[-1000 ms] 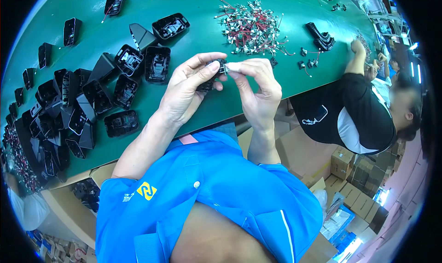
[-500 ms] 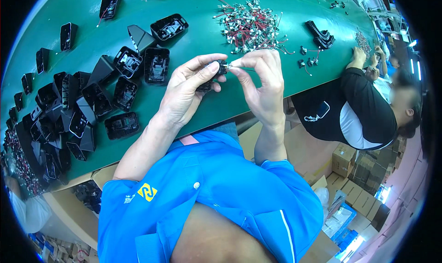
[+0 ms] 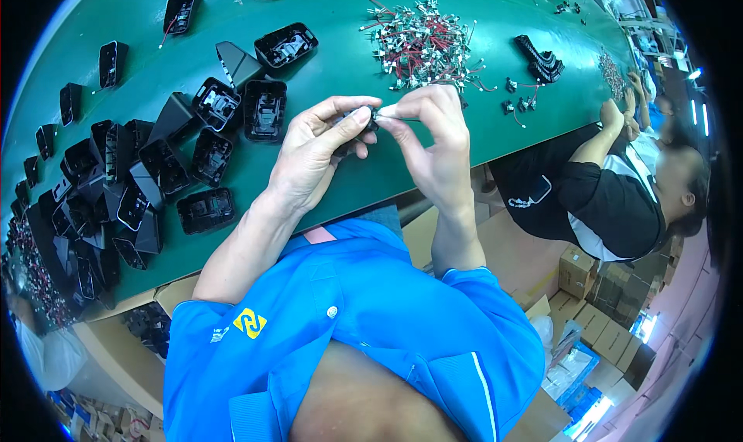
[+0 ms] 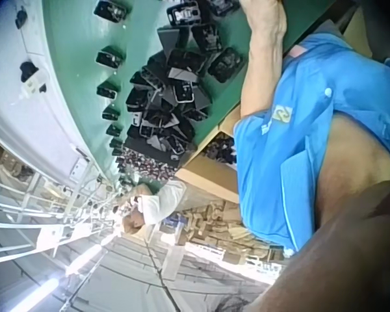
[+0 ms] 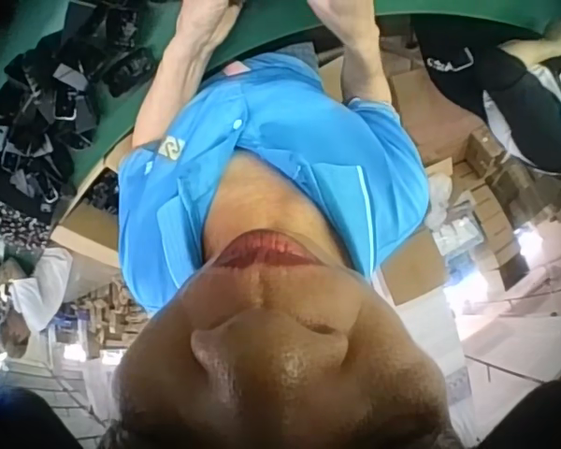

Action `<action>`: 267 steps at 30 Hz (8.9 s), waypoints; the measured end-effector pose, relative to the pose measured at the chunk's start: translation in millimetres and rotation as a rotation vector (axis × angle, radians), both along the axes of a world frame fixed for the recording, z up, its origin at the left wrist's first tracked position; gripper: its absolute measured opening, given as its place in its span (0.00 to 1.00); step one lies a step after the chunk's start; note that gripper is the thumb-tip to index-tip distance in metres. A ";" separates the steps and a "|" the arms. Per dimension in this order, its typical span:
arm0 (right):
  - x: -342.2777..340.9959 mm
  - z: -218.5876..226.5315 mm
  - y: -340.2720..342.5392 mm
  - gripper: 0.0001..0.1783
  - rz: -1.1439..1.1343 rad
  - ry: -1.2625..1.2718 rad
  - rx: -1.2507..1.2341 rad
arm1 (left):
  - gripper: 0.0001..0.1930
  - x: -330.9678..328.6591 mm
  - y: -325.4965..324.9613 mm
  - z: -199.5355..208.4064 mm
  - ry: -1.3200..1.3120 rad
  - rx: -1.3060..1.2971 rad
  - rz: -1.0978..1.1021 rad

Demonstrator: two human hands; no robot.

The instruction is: Manually assembling small pins and electronic components into plastic housings on a production line.

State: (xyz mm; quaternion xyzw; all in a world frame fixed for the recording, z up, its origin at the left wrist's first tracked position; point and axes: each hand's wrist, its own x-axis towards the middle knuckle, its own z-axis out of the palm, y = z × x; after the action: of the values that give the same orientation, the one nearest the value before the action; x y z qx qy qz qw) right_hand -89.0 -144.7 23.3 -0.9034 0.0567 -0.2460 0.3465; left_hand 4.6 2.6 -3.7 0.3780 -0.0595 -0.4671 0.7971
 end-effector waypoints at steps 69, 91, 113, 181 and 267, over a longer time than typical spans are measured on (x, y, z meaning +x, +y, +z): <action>-0.9 -19.4 -4.6 0.09 0.103 -0.022 0.838 | 0.16 2.5 2.4 3.1 0.104 -0.079 -0.013; 1.2 5.8 1.7 0.07 -0.056 -0.038 0.106 | 0.15 2.0 2.1 5.9 0.127 -0.038 -0.018; -0.7 0.8 12.2 0.18 -0.072 0.047 0.336 | 0.13 0.4 2.8 2.9 0.153 -0.054 0.051; -35.6 -25.2 -8.2 0.25 -0.287 -0.055 0.266 | 0.15 -5.1 0.4 5.5 0.158 0.035 -0.125; 11.5 -3.1 18.3 0.04 -0.089 -0.108 0.687 | 0.10 0.2 4.1 4.8 0.151 -0.195 0.007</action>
State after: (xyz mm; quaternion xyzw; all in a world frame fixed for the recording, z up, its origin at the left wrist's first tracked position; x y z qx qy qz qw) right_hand -77.6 -126.3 20.1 -0.7163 0.1570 -0.2750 0.6219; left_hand 4.8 6.7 1.0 0.2626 -0.0431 -0.4835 0.8339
